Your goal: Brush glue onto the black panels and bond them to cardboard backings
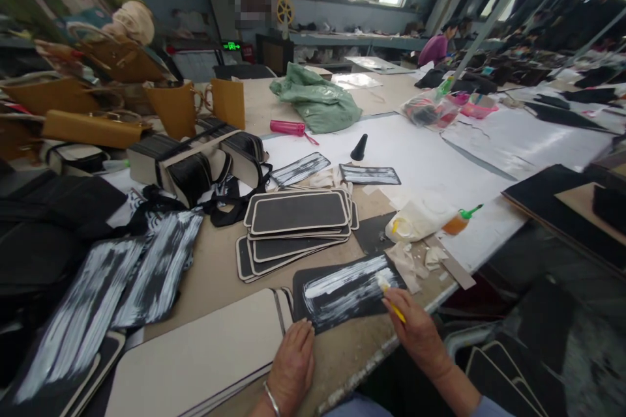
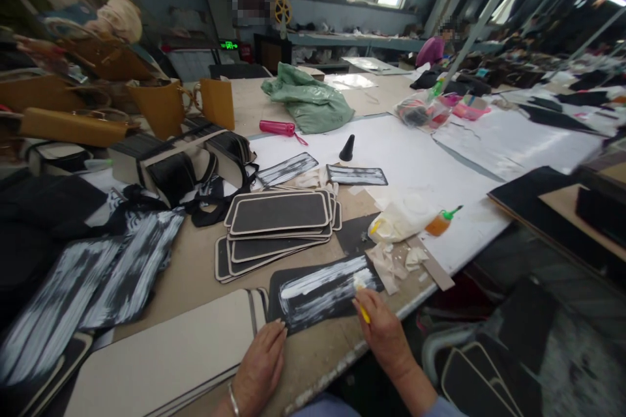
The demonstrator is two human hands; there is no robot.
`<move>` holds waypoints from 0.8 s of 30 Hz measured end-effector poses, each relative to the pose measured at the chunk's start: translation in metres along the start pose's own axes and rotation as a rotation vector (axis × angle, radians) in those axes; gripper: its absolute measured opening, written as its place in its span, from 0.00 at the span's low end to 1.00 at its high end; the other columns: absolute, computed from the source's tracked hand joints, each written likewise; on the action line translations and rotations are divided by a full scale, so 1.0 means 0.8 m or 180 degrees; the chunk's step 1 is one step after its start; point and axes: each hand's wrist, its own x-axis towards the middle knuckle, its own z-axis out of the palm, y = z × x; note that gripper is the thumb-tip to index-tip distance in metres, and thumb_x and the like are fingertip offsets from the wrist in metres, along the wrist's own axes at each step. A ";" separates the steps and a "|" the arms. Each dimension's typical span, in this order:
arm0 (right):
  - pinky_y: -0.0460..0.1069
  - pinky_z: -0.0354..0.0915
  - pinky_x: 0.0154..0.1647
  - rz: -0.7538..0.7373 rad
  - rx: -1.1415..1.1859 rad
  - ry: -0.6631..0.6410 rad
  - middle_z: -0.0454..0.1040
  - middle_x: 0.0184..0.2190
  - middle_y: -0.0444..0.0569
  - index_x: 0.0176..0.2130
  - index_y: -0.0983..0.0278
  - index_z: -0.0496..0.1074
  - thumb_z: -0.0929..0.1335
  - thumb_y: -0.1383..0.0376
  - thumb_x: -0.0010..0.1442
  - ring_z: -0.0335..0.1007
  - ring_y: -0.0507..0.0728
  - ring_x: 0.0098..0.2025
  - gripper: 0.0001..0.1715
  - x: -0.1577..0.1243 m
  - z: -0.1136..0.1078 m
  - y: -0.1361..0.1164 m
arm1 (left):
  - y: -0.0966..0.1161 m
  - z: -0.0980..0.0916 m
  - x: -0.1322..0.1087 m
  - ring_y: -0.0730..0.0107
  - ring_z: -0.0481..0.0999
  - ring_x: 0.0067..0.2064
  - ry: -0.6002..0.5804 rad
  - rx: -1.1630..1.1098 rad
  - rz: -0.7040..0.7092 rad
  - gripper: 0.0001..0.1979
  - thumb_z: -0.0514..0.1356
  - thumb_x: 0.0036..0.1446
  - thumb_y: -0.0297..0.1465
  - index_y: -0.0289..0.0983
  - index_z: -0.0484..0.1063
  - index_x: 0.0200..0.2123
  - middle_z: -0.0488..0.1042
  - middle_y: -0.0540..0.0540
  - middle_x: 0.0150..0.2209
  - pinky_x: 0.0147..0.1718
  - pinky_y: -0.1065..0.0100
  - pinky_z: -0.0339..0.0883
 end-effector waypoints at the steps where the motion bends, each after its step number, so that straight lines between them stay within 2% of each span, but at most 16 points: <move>1: 0.52 0.69 0.41 0.0064 -0.0035 0.0011 0.73 0.36 0.52 0.41 0.62 0.70 0.62 0.63 0.60 0.71 0.57 0.39 0.11 0.000 0.001 0.003 | 0.001 -0.003 0.001 0.60 0.73 0.45 -0.0108 -0.0054 -0.0051 0.20 0.48 0.47 0.18 0.30 0.68 0.43 0.74 0.39 0.42 0.43 0.59 0.72; 3: 0.53 0.69 0.42 0.0129 0.0123 -0.0091 0.73 0.36 0.52 0.41 0.61 0.71 0.62 0.63 0.60 0.71 0.58 0.39 0.11 -0.001 0.007 -0.004 | 0.002 -0.007 0.002 0.59 0.72 0.46 -0.0328 -0.0166 -0.0118 0.20 0.48 0.46 0.18 0.29 0.68 0.44 0.73 0.38 0.43 0.44 0.58 0.71; 6: 0.53 0.68 0.44 0.0235 0.0779 -0.0224 0.73 0.37 0.51 0.41 0.60 0.71 0.62 0.63 0.59 0.71 0.57 0.41 0.11 -0.002 0.022 -0.047 | 0.002 -0.009 0.003 0.57 0.72 0.47 -0.0558 -0.0299 -0.0169 0.21 0.49 0.46 0.18 0.28 0.68 0.45 0.73 0.36 0.44 0.45 0.56 0.70; 8: 0.53 0.69 0.43 0.0546 0.1271 -0.0178 0.73 0.36 0.50 0.39 0.60 0.71 0.62 0.63 0.59 0.71 0.57 0.40 0.11 0.001 0.035 -0.081 | 0.001 -0.008 0.002 0.57 0.71 0.48 -0.0633 -0.0376 -0.0210 0.22 0.48 0.46 0.18 0.28 0.67 0.46 0.72 0.36 0.45 0.46 0.55 0.70; 10: 0.52 0.70 0.38 0.1096 0.1763 -0.0137 0.73 0.35 0.51 0.37 0.61 0.71 0.63 0.60 0.58 0.71 0.57 0.36 0.11 0.008 0.048 -0.104 | 0.000 -0.007 0.000 0.58 0.70 0.49 -0.0691 -0.0422 -0.0241 0.23 0.47 0.47 0.18 0.30 0.66 0.48 0.72 0.37 0.46 0.47 0.55 0.69; 13: 0.51 0.71 0.30 0.1865 0.2245 -0.0099 0.73 0.34 0.52 0.35 0.63 0.71 0.64 0.54 0.56 0.72 0.56 0.29 0.16 0.018 0.062 -0.108 | -0.001 -0.006 -0.002 0.58 0.69 0.51 -0.0790 -0.0424 -0.0206 0.23 0.48 0.48 0.19 0.29 0.66 0.48 0.71 0.36 0.48 0.48 0.55 0.68; 15: 0.52 0.71 0.30 0.2091 0.2177 0.0070 0.73 0.33 0.51 0.34 0.64 0.70 0.65 0.51 0.53 0.71 0.56 0.27 0.19 0.021 0.061 -0.097 | -0.002 -0.007 -0.002 0.58 0.68 0.51 -0.0826 -0.0426 -0.0150 0.22 0.48 0.48 0.19 0.28 0.65 0.48 0.71 0.35 0.48 0.49 0.56 0.67; 19: 0.52 0.69 0.34 0.2039 0.1764 0.0188 0.72 0.32 0.50 0.35 0.64 0.69 0.65 0.51 0.53 0.71 0.56 0.28 0.19 0.013 0.043 -0.087 | -0.003 -0.010 0.000 0.58 0.68 0.52 -0.0836 -0.0419 -0.0122 0.21 0.49 0.49 0.20 0.27 0.65 0.48 0.71 0.36 0.48 0.50 0.57 0.66; 21: 0.52 0.69 0.34 0.2030 0.1772 0.0048 0.72 0.32 0.50 0.35 0.63 0.69 0.65 0.51 0.54 0.71 0.56 0.29 0.18 0.003 0.038 -0.097 | -0.004 -0.011 0.001 0.59 0.68 0.51 -0.0837 -0.0391 -0.0101 0.20 0.48 0.50 0.19 0.28 0.65 0.48 0.71 0.36 0.47 0.50 0.57 0.66; 24: 0.51 0.69 0.31 0.2170 0.1964 -0.0166 0.73 0.30 0.50 0.35 0.63 0.69 0.64 0.51 0.55 0.71 0.57 0.28 0.18 -0.012 0.047 -0.117 | -0.008 -0.011 0.003 0.62 0.69 0.51 -0.0837 -0.0380 -0.0031 0.20 0.46 0.52 0.18 0.29 0.65 0.48 0.72 0.37 0.47 0.49 0.58 0.67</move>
